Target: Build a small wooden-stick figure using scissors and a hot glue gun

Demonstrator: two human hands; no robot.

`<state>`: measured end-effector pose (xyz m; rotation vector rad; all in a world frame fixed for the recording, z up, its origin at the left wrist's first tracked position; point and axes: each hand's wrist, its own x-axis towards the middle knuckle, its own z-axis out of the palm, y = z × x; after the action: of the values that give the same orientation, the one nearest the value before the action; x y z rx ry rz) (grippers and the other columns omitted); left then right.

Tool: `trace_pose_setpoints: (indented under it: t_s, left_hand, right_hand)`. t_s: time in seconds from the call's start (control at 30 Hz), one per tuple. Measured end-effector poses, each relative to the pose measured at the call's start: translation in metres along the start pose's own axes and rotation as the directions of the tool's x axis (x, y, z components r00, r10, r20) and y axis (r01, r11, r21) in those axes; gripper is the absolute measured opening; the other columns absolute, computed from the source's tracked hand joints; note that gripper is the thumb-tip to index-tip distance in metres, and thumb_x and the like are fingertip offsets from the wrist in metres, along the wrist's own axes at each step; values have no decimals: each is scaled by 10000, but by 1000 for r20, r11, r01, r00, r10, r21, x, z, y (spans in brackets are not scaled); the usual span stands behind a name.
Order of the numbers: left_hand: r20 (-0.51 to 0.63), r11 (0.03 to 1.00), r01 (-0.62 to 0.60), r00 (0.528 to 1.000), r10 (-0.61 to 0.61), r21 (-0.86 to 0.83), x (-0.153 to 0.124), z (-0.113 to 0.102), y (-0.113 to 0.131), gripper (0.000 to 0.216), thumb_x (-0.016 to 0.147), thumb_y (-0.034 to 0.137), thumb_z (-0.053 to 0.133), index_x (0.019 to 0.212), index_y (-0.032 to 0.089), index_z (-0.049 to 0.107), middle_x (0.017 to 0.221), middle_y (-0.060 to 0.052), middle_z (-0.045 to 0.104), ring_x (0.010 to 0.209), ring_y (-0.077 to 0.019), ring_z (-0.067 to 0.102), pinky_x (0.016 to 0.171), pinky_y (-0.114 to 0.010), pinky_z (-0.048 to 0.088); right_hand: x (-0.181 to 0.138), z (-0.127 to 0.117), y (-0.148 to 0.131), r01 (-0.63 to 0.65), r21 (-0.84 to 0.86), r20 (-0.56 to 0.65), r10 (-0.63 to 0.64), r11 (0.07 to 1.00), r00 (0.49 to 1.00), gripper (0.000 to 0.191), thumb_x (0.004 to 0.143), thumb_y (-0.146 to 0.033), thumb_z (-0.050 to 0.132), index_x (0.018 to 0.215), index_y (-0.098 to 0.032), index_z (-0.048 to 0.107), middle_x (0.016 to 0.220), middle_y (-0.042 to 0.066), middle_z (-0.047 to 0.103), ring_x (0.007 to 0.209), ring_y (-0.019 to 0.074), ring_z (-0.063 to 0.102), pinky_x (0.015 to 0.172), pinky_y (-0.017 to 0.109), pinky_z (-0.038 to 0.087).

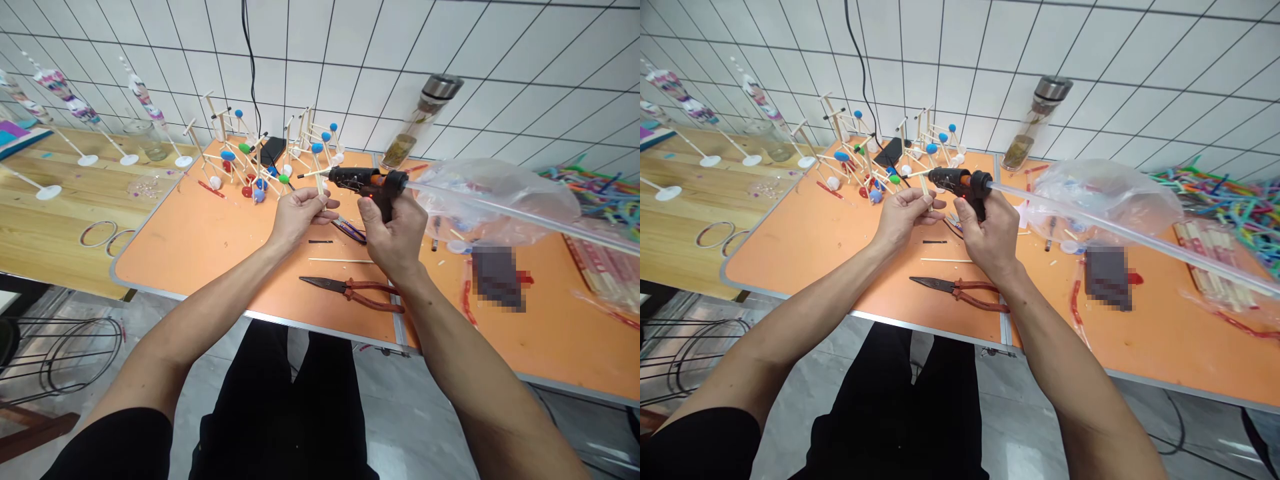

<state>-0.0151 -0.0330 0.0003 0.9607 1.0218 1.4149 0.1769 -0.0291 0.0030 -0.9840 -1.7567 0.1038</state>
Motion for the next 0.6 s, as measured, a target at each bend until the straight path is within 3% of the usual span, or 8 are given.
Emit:
trace_pose_setpoints:
  t_s: [0.2,0.37,0.5,0.6]
  left_hand:
    - [-9,1000,1,1000,-1,13,0,0,0,278,979,416,903,1055,172,795,1064,-98,899,827,-172,877,740,-228,672]
    - [-12,1000,-9,1000,10,6,2,-1,-1,281,982,415,895,1083,172,796,1069,-98,899,859,-179,883,740,-227,676]
    - [-72,1000,-26,997,26,5,3,-3,3,249,1004,400,871,1080,177,791,1071,-96,898,889,-178,884,733,-216,670]
    - [-131,999,-35,991,38,22,5,-4,6,279,995,428,883,1104,188,791,1085,-94,898,918,-184,886,755,-223,682]
  right_hand:
    - [0,0,1,-31,5,27,31,999,999,605,1112,-764,522,1278,-237,769,999,94,759,938,306,767,902,529,656]
    - [0,0,1,-20,-36,8,20,999,1000,603,1103,-774,532,1202,-232,778,909,69,739,828,274,734,843,505,660]
    - [1,0,1,-29,-61,-34,27,998,999,577,1091,-769,564,1131,-236,782,879,72,742,802,268,731,824,486,655]
    - [6,0,9,-92,21,-72,93,996,993,514,1088,-730,606,1165,-244,756,959,85,788,870,270,761,847,472,666]
